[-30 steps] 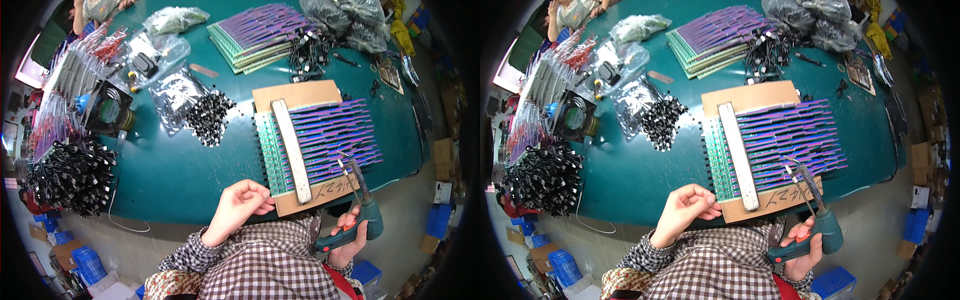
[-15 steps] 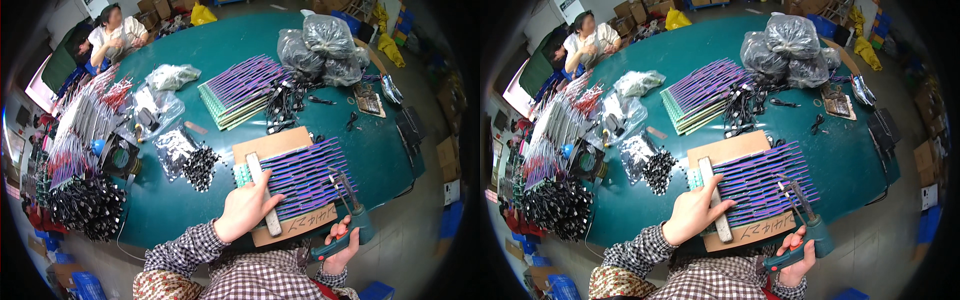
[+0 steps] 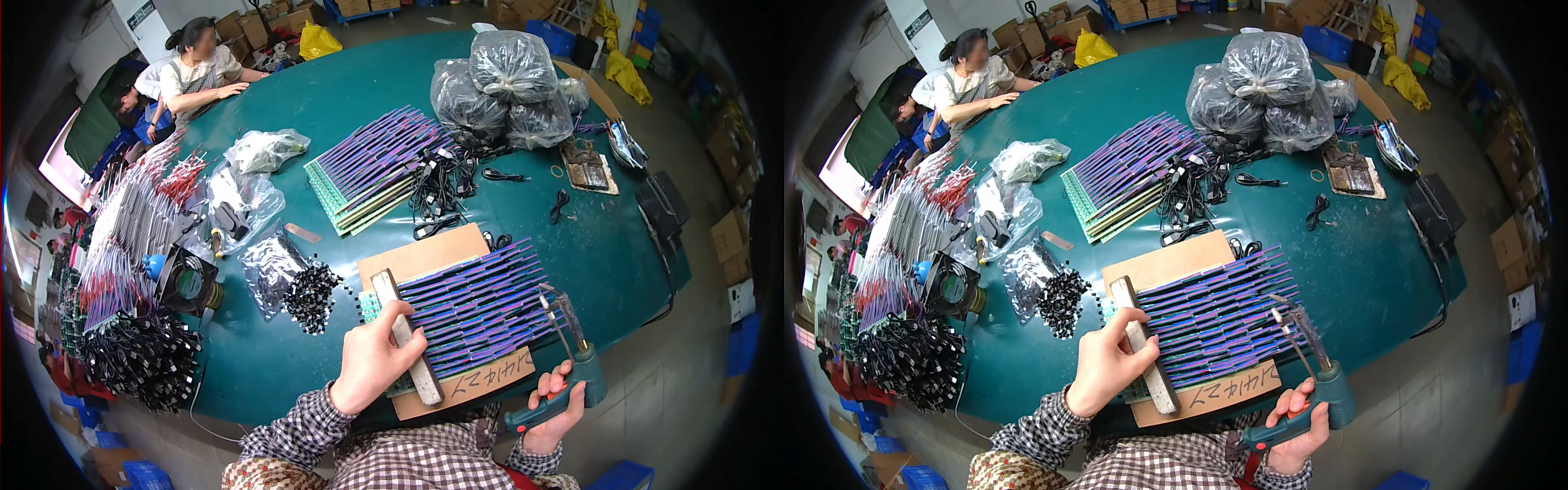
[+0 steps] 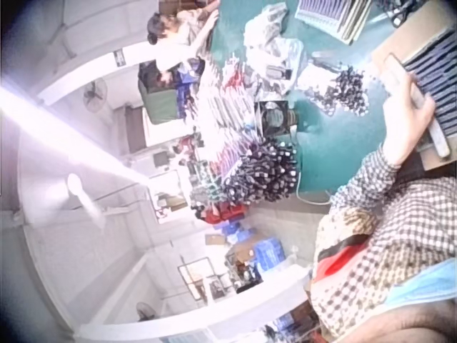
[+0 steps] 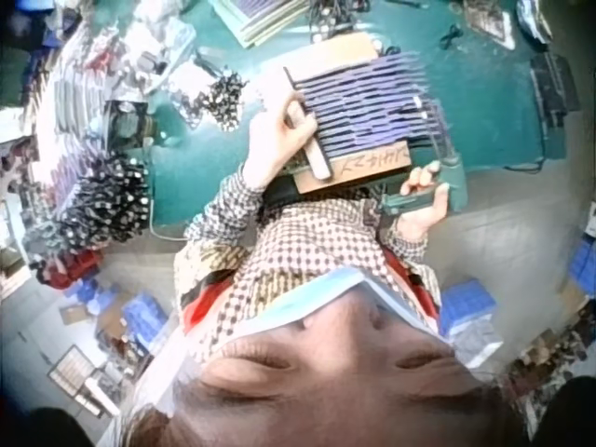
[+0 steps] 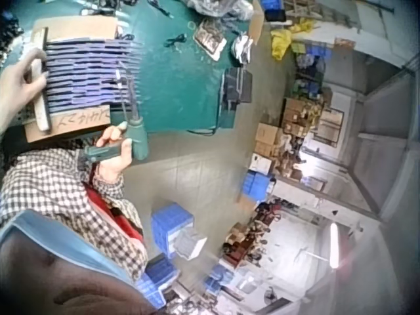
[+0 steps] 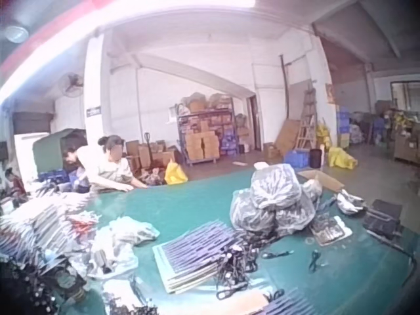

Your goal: The person solders wires from bundled cables onto circuit boards using a soldering gun, positioning each wire onto the board contacts by hand and applying heat to secure the connections.

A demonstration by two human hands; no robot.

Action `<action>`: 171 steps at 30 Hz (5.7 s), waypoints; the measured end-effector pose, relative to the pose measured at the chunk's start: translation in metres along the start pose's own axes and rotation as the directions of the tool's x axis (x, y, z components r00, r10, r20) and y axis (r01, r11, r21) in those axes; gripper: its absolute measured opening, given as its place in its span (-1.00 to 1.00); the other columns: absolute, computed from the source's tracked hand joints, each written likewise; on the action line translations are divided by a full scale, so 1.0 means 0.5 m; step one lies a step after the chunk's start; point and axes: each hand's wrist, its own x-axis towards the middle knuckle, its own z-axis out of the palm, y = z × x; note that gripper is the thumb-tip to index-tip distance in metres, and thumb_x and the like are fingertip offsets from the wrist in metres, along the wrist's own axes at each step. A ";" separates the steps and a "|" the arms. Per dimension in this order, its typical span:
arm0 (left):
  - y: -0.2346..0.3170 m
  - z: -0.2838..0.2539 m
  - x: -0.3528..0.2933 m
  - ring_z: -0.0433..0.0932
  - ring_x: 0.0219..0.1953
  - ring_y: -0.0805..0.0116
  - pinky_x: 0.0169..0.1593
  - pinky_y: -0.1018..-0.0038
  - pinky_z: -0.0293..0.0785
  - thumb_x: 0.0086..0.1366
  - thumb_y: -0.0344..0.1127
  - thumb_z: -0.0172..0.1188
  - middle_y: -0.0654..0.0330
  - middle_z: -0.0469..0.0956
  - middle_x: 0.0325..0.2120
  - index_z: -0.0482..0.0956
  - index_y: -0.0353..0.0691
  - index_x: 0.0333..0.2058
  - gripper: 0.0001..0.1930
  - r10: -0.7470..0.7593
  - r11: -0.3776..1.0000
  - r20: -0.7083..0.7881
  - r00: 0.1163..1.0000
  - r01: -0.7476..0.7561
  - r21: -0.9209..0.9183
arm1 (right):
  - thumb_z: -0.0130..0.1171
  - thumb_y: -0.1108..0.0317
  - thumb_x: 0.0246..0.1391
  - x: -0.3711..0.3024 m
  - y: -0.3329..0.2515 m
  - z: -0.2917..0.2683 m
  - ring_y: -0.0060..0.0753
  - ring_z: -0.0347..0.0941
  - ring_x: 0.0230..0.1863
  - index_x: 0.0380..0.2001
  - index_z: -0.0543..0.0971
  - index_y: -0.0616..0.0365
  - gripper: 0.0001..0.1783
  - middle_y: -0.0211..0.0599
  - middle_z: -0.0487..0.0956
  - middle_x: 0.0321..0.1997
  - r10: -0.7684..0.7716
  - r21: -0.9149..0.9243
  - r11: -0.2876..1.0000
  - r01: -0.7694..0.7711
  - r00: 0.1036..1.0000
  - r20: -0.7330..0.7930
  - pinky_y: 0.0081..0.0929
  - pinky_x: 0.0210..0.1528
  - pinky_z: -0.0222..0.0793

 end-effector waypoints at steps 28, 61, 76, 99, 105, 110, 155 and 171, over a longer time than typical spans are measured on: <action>0.074 0.225 0.647 0.44 -0.13 0.11 -0.11 0.26 0.39 -0.04 -0.02 0.37 0.09 0.51 -0.27 0.51 -0.25 -0.20 -0.48 0.598 0.587 0.113 0.794 -0.529 0.613 | 0.05 0.06 0.23 0.136 -0.019 -0.112 -0.60 0.27 -0.44 -0.12 0.29 0.13 -0.62 -0.45 0.30 -0.42 -0.116 0.275 0.953 0.128 0.991 -0.059 -0.63 -0.65 0.39; 0.078 0.235 0.451 0.28 0.01 0.10 -0.14 -0.16 0.29 0.07 0.04 0.28 0.13 0.39 -0.12 0.11 0.29 0.31 -0.18 0.082 0.680 0.196 0.977 -0.199 0.706 | 0.08 0.06 0.18 0.133 -0.021 -0.067 -0.55 0.22 -0.35 -0.11 0.36 0.15 -0.59 -0.46 0.31 -0.38 -0.104 0.067 0.991 0.112 0.989 -0.102 -0.69 -0.48 0.14; 0.046 0.200 0.530 0.53 -0.18 -0.07 -0.10 0.19 0.48 -0.08 -0.30 0.16 -0.15 0.52 -0.29 0.47 -0.21 -0.08 -0.52 0.285 0.923 0.140 0.948 -0.311 0.228 | 0.05 0.10 0.22 0.135 -0.030 -0.069 -0.48 0.29 -0.28 -0.09 0.37 0.18 -0.62 -0.40 0.36 -0.33 -0.125 0.110 0.986 0.126 0.992 -0.023 -0.63 -0.43 0.23; 0.028 0.097 0.085 0.45 -0.04 0.15 0.09 0.37 0.30 0.33 -0.43 0.00 0.00 0.50 -0.11 0.44 -0.34 0.04 -0.68 0.376 0.844 -0.082 0.923 -0.377 -0.382 | 0.01 0.19 0.27 0.158 -0.013 -0.095 -0.55 0.30 -0.31 -0.07 0.30 0.19 -0.67 -0.39 0.33 -0.35 -0.135 0.101 0.986 0.133 0.991 0.011 -0.64 -0.41 0.43; 0.025 0.101 0.078 0.44 0.08 0.10 0.12 0.31 0.30 0.20 -0.48 0.18 0.04 0.55 -0.18 0.52 -0.33 -0.06 -0.69 0.386 0.817 -0.094 0.918 -0.388 -0.427 | 0.04 0.17 0.25 0.145 -0.016 -0.097 -0.55 0.32 -0.30 -0.08 0.29 0.18 -0.65 -0.39 0.34 -0.36 -0.105 0.075 0.992 0.102 0.994 0.035 -0.65 -0.43 0.43; 0.029 0.095 0.078 0.47 0.04 0.13 0.20 0.25 0.25 0.19 -0.52 0.18 0.08 0.57 -0.32 0.58 -0.28 -0.07 -0.70 0.353 0.816 -0.143 0.925 -0.379 -0.437 | 0.05 0.11 0.24 0.136 -0.027 -0.090 -0.53 0.40 -0.28 -0.07 0.27 0.17 -0.61 -0.39 0.35 -0.33 -0.115 0.040 0.993 0.112 0.990 0.077 -0.62 -0.43 0.51; -0.042 -0.091 -0.095 0.58 -0.35 0.49 -0.27 0.59 0.56 0.31 -0.51 0.12 0.11 0.57 -0.34 0.44 -0.42 -0.17 -0.85 0.061 0.370 0.278 0.958 0.237 -0.898 | 0.21 0.70 -0.07 0.068 0.074 0.324 -0.37 0.54 -0.14 -0.12 0.39 0.28 -0.60 -0.31 0.43 -0.20 0.282 -0.649 0.760 -0.012 0.907 0.314 -0.42 -0.10 0.51; -0.040 -0.074 -0.087 0.60 -0.41 0.45 -0.35 0.57 0.59 0.34 -0.45 0.09 0.11 0.53 -0.34 0.40 -0.40 -0.15 -0.83 0.027 0.206 0.429 0.903 0.415 -0.886 | 0.22 0.68 -0.05 0.034 0.112 0.295 -0.46 0.52 -0.27 -0.20 0.38 0.23 -0.66 -0.27 0.48 -0.31 0.350 -0.786 0.618 0.024 0.887 0.302 -0.52 -0.20 0.47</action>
